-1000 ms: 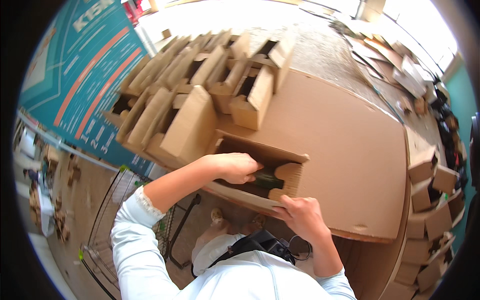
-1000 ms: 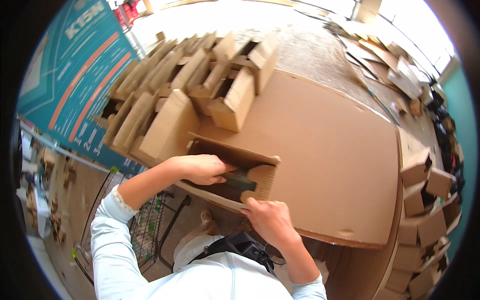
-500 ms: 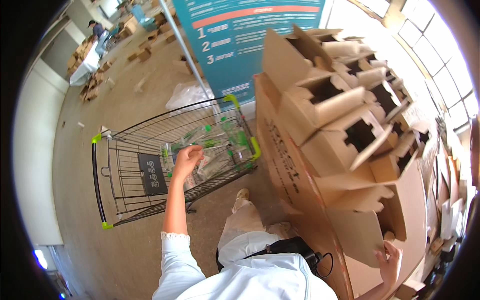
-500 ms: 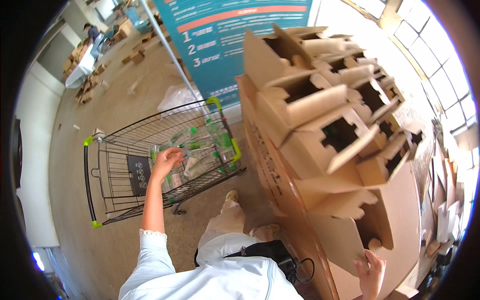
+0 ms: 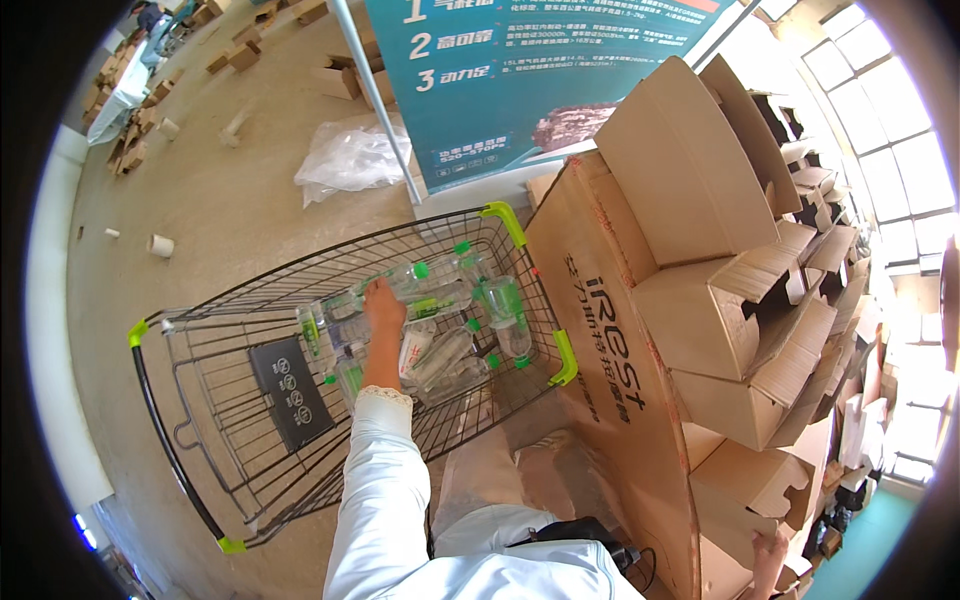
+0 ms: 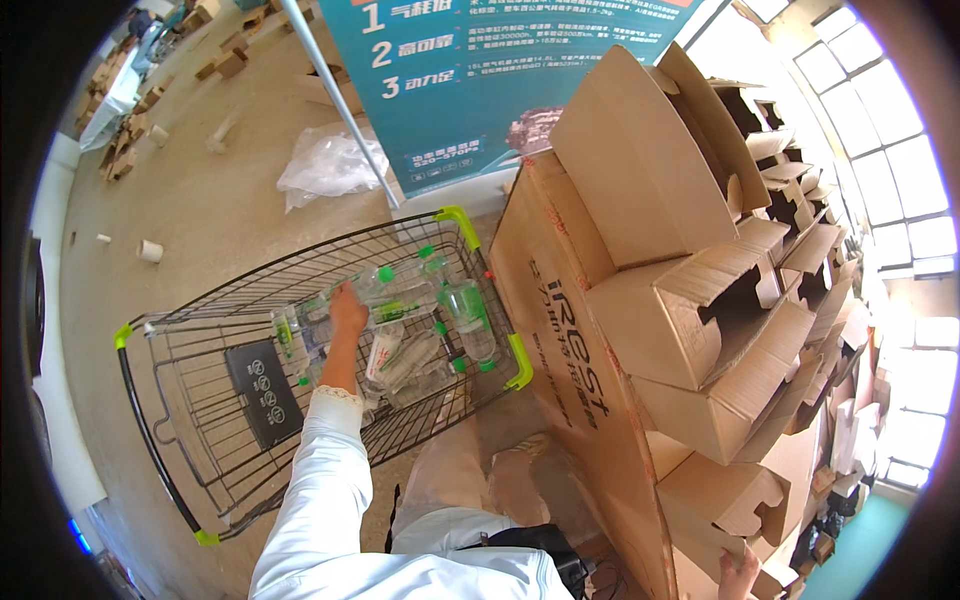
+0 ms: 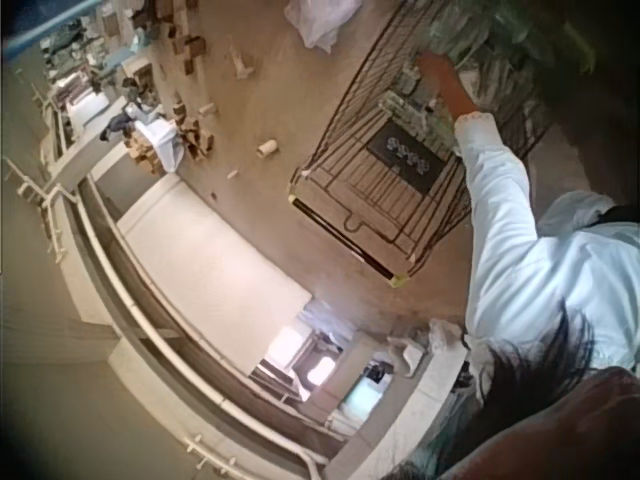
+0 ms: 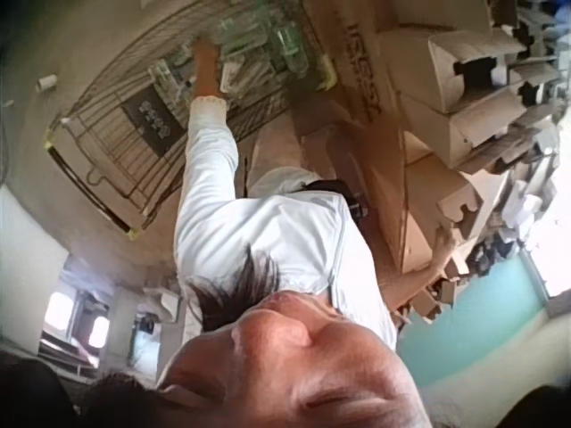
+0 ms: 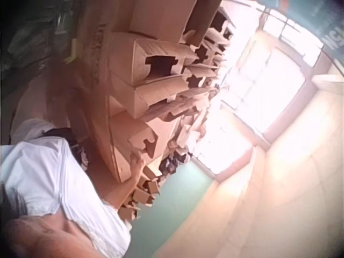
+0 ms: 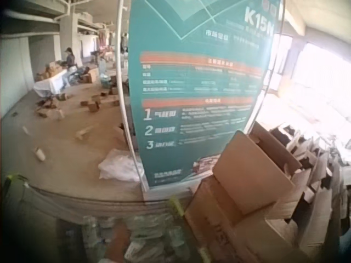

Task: The person takes plastic bottles one at a time from a shopping cart, places each bottle into an individual cardboard box, and then folds the box flaps to close it.

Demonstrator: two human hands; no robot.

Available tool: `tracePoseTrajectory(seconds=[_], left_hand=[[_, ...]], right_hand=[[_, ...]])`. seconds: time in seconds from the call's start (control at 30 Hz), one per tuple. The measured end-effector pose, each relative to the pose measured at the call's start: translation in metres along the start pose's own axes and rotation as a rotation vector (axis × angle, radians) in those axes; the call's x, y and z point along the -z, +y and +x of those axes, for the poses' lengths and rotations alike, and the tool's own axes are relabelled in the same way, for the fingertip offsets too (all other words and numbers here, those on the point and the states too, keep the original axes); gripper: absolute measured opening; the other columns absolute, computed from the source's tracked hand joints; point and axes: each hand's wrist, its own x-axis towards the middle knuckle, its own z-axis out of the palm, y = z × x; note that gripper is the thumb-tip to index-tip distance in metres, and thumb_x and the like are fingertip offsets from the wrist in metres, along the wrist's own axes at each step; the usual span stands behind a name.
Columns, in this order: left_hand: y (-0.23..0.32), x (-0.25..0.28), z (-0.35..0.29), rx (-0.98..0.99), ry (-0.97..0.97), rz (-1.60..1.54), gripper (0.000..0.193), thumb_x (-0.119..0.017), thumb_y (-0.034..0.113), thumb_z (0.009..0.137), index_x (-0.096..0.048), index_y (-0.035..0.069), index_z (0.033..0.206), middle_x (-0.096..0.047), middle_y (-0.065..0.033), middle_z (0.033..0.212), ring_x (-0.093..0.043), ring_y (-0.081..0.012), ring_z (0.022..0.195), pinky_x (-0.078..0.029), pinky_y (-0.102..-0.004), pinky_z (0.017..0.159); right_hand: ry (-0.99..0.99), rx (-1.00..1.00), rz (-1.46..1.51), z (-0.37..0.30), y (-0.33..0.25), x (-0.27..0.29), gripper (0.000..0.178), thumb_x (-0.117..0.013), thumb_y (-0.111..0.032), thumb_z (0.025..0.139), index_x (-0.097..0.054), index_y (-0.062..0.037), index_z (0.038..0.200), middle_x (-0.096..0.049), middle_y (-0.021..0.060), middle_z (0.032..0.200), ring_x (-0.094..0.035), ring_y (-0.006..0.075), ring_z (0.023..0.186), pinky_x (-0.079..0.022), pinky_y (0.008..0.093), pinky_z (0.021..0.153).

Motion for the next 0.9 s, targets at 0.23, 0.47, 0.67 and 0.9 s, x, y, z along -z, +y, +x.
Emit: tracePoseTrajectory(seconds=[0.23, 0.47, 0.67, 0.9], left_hand=[[-0.015, -0.023, 0.038, -0.040, 0.071, 0.295, 0.070, -0.076, 0.004, 0.070, -0.046, 0.009, 0.133, -0.049, -0.0126, 0.134, -0.042, -0.0312, 0.130, -0.036, -0.0560, 0.104], [-0.023, -0.013, 0.032, -0.149, 0.148, 0.171, 0.072, -0.082, 0.007, 0.061, -0.049, 0.009, 0.125, -0.055, -0.0141, 0.125, -0.050, -0.0332, 0.119, -0.040, -0.0473, 0.099], [-0.017, 0.002, -0.047, -0.021, 0.426, -0.118, 0.078, -0.086, 0.012, 0.059, -0.048, 0.004, 0.127, -0.058, -0.0184, 0.121, -0.055, -0.0378, 0.112, -0.041, -0.0457, 0.098], [0.007, 0.059, -0.154, -0.007, 0.632, -0.919, 0.072, -0.085, 0.018, 0.067, -0.050, -0.008, 0.124, -0.061, -0.0219, 0.118, -0.063, -0.0328, 0.107, -0.049, -0.0421, 0.091]], right_hand=[[-0.078, -0.240, 0.270, -0.001, 0.015, -0.005, 0.014, -0.072, -0.005, 0.077, -0.067, 0.0008, 0.089, -0.065, 0.0014, 0.081, -0.061, 0.0122, 0.084, -0.050, 0.0298, 0.073], [-0.039, -0.129, 0.063, -0.008, 0.028, -0.008, 0.023, -0.069, -0.008, 0.081, -0.067, -0.0033, 0.103, -0.069, 0.0128, 0.096, -0.063, 0.0270, 0.088, -0.050, 0.0407, 0.080], [-0.150, 0.062, -0.175, 0.001, -0.056, 0.014, 0.022, -0.061, -0.008, 0.090, -0.065, 0.0005, 0.110, -0.069, 0.0129, 0.098, -0.064, 0.0274, 0.085, -0.050, 0.0388, 0.075], [-0.302, 0.262, 0.254, 0.005, 0.017, 0.013, 0.037, -0.079, -0.010, 0.060, -0.069, -0.0012, 0.094, -0.068, 0.0124, 0.096, -0.062, 0.0292, 0.101, -0.050, 0.0433, 0.090]])
